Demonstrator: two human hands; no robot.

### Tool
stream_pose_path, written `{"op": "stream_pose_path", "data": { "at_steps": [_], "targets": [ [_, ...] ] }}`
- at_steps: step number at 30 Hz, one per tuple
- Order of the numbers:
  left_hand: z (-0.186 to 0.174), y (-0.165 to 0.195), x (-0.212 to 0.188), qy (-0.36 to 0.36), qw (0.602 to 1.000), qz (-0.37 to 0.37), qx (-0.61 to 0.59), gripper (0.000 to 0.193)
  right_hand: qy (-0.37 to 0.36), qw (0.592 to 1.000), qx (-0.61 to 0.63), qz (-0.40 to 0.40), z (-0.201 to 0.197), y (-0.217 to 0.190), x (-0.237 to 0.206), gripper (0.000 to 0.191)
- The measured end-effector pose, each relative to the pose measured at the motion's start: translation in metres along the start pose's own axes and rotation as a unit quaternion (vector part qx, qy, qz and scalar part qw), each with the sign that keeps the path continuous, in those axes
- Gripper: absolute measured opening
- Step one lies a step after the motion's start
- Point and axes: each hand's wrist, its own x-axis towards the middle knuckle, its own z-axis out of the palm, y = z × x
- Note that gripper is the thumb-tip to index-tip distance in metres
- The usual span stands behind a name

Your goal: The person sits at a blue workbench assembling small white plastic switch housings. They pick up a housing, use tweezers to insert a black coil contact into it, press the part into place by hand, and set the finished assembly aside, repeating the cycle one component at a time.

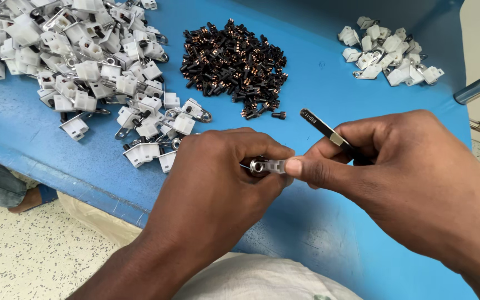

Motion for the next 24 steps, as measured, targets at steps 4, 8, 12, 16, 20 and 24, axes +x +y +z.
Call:
{"op": "stream_pose_path", "data": {
  "at_steps": [4,8,12,16,20,24],
  "targets": [
    [0.004,-0.011,-0.001,0.024,0.992,0.12,-0.035,0.018,-0.048,0.998,0.028,-0.002,0.003,0.006,0.008,0.034],
    [0.004,-0.012,0.006,-0.022,0.997,-0.021,-0.064,0.021,-0.063,0.993,0.101,-0.021,0.016,0.031,0.026,0.036],
    [0.001,-0.006,0.007,-0.032,0.989,-0.137,-0.052,0.026,-0.064,0.979,0.188,-0.045,0.016,0.051,0.032,0.035],
    [0.0,0.001,0.007,-0.042,0.989,-0.121,-0.078,0.026,0.004,0.872,0.42,-0.252,0.0,0.054,0.025,0.025],
    [0.001,0.006,0.008,-0.052,0.99,-0.106,-0.077,0.028,0.103,0.821,0.445,-0.342,0.005,0.045,0.018,0.027],
    [-0.003,0.009,0.007,-0.043,0.993,-0.007,-0.109,0.031,0.177,0.846,0.353,-0.358,0.016,0.042,0.009,0.028]
  ]
}}
